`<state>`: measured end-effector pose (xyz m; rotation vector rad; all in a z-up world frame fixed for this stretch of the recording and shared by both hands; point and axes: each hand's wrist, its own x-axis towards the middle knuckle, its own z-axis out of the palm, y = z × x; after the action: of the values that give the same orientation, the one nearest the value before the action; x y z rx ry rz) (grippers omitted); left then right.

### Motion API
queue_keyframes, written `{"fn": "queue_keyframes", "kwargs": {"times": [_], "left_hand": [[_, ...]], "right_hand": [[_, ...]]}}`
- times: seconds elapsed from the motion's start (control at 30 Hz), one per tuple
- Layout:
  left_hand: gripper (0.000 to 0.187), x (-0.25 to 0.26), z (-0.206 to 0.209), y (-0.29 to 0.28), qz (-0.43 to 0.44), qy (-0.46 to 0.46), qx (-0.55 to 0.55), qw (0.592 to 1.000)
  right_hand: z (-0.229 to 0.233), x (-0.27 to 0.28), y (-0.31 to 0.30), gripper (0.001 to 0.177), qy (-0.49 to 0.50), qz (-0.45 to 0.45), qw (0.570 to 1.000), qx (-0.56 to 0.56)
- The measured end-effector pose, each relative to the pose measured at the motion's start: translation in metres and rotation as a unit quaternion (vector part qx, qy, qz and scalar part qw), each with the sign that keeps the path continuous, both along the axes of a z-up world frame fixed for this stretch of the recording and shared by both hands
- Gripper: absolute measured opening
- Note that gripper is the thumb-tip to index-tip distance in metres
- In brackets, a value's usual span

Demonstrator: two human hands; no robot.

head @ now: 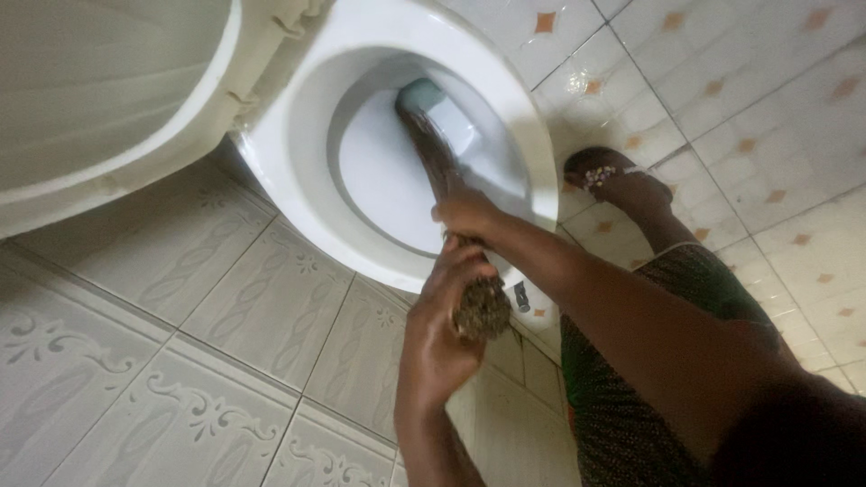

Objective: The person scrubs the inside of a toilet bowl using a traditional straw broom. They repeatedly move the broom in circular and back-and-forth motions within the water-filled bowl.

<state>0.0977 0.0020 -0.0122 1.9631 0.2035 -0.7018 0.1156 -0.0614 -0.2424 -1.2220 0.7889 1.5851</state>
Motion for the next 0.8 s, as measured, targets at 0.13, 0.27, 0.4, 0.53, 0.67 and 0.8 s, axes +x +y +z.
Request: {"fn": "queue_keyframes", "kwargs": {"times": [0.13,0.27,0.4,0.53,0.67,0.8], "left_hand": [[0.056,0.004,-0.001,0.0,-0.004,0.028,0.02,0.999],[0.056,-0.008,0.033,0.0,-0.008,0.059,0.009,0.998],[0.06,-0.002,0.012,0.002,0.018,0.052,-0.005,0.998],[0.058,0.007,-0.002,0.0,0.028,0.054,0.001,0.998],[0.055,-0.001,0.026,-0.003,0.0,0.032,-0.017,0.999],[0.055,-0.003,0.018,-0.002,0.009,0.07,-0.008,0.997]], "right_hand": [[-0.009,0.006,0.002,0.067,-0.125,0.069,0.99,-0.004],[0.016,-0.012,-0.006,0.061,-0.096,0.156,0.983,-0.002],[-0.02,-0.02,0.004,0.046,-0.158,0.238,0.957,0.043],[-0.033,-0.005,0.011,0.049,-0.182,0.234,0.954,0.041],[0.007,-0.007,-0.008,0.052,-0.116,0.2,0.973,0.016],[-0.013,-0.017,-0.004,0.053,-0.157,0.247,0.956,0.02]]}}
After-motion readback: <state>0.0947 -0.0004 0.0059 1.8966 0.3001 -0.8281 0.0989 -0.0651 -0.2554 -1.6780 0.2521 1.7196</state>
